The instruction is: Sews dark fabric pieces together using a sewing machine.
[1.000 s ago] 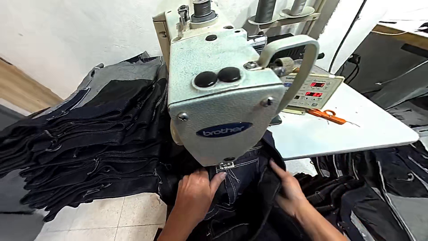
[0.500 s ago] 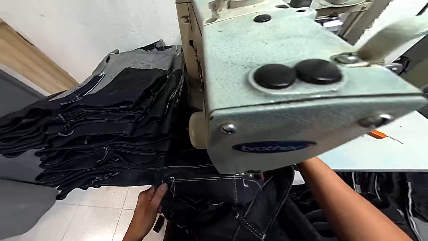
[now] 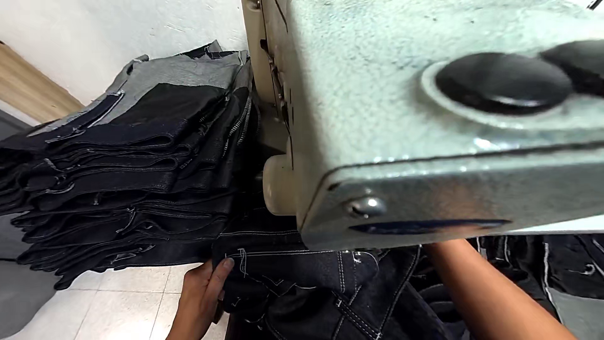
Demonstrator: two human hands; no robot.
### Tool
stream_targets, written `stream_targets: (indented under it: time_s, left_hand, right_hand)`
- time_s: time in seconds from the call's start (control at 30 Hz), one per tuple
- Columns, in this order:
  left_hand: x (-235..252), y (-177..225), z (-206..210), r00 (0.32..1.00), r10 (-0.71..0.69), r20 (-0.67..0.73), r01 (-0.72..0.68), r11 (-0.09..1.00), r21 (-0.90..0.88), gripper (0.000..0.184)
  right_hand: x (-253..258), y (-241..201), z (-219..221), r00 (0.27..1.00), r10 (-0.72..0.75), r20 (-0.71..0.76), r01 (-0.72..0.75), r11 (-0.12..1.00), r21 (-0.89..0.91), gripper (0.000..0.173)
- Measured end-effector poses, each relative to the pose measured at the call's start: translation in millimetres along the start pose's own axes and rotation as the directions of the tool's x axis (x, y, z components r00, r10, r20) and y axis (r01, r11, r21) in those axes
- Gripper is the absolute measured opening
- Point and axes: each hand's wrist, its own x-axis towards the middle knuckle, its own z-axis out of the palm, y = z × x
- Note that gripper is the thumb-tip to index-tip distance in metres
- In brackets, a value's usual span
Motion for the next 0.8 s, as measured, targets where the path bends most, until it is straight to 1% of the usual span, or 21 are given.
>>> stream_targets:
  time_s: [0.1,0.13,0.23,0.27,0.3,0.33,0.37,0.4,0.43,0.5,0.57,0.6,0.67,0.7,0.73,0.77,0.8]
  left_hand:
    - [1.7,1.2,1.1,1.000,0.013,-0.022,-0.013,1.000,-0.018,0.050]
    - [2.1,2.3,1.5,0.999,0.015,-0.028,-0.016,1.000,-0.019,0.051]
    - [4.0,4.1,3.4,0.999,0.009,-0.041,-0.010,1.000,-0.015,0.050]
    - [4.3,4.3,3.2,0.999,0.000,-0.042,-0.001,1.000,-0.016,0.049]
    - [4.9,4.6,2.9,0.999,-0.009,-0.044,0.008,1.000,-0.019,0.048]
    - [5.9,4.7,2.8,0.999,-0.013,-0.045,0.012,1.000,-0.023,0.047]
    - [6.7,4.6,2.6,0.999,-0.018,-0.046,0.017,0.999,-0.033,0.046]
    - [7.2,4.4,2.2,0.999,-0.024,-0.045,0.021,0.999,-0.048,0.045]
    - [7.1,4.3,1.5,0.999,-0.025,-0.040,0.023,0.998,-0.057,0.044]
    - [6.2,3.6,0.3,1.000,-0.008,-0.011,0.008,0.999,-0.034,0.047]
    - [5.9,2.0,-1.0,1.000,0.002,0.015,-0.002,1.000,-0.005,0.052]
    - [5.1,1.0,-2.6,1.000,-0.009,0.025,0.008,1.000,0.013,0.054]
    - [1.7,3.7,-9.5,0.996,-0.058,0.064,0.053,0.995,0.083,0.057]
    - [-1.1,7.4,-14.3,0.992,-0.090,0.083,0.079,0.989,0.128,0.059]
    - [-4.9,11.6,-18.8,0.989,-0.119,0.094,0.101,0.980,0.170,0.059]
    - [-8.8,15.9,-23.7,0.984,-0.145,0.101,0.124,0.973,0.195,0.059]
    - [-12.3,20.2,-28.4,0.979,-0.170,0.112,0.145,0.969,0.197,0.057]
  right_hand:
    - [0.2,1.7,2.9,0.999,0.048,0.003,-0.048,0.999,0.026,0.005]
    - [0.0,3.7,4.7,0.999,0.044,-0.010,-0.043,0.999,0.024,0.004]
    - [-2.8,10.1,8.1,0.996,-0.077,-0.055,0.078,0.997,0.013,0.003]
    - [-5.6,1.9,10.6,0.994,-0.075,-0.080,0.073,0.997,-0.020,0.002]
    - [-8.2,-22.3,9.1,0.997,0.058,-0.054,-0.063,0.994,-0.093,0.004]
    - [-2.5,-60.7,0.8,0.927,0.369,0.070,-0.351,0.918,-0.183,0.008]
    - [-6.4,-24.8,9.4,0.997,0.066,-0.045,-0.072,0.989,-0.127,0.005]
    - [-3.2,0.2,11.3,0.994,-0.089,-0.059,0.086,0.995,-0.054,0.005]
    - [-0.6,10.0,9.5,0.994,-0.107,-0.019,0.106,0.994,-0.023,0.006]
    - [0.3,9.5,5.7,0.999,0.008,0.044,-0.007,1.000,-0.029,0.007]
    - [-2.4,4.8,1.6,0.991,0.123,0.059,-0.118,0.989,-0.087,0.006]
    - [-5.2,2.3,-0.6,0.989,0.139,0.058,-0.129,0.981,-0.144,0.010]
    - [-16.1,-16.1,-5.3,0.996,0.088,0.026,-0.076,0.955,-0.288,0.017]
    - [-26.4,-38.2,-7.6,0.997,0.071,0.006,-0.063,0.924,-0.378,0.017]
    - [-39.2,-67.6,-10.1,0.996,0.087,-0.014,-0.084,0.892,-0.443,0.017]
    - [-53.3,-82.8,-11.9,0.998,0.040,-0.055,-0.062,0.863,-0.501,0.018]
    - [-63.9,-80.6,-13.7,0.995,-0.031,-0.092,-0.027,0.820,-0.571,0.019]
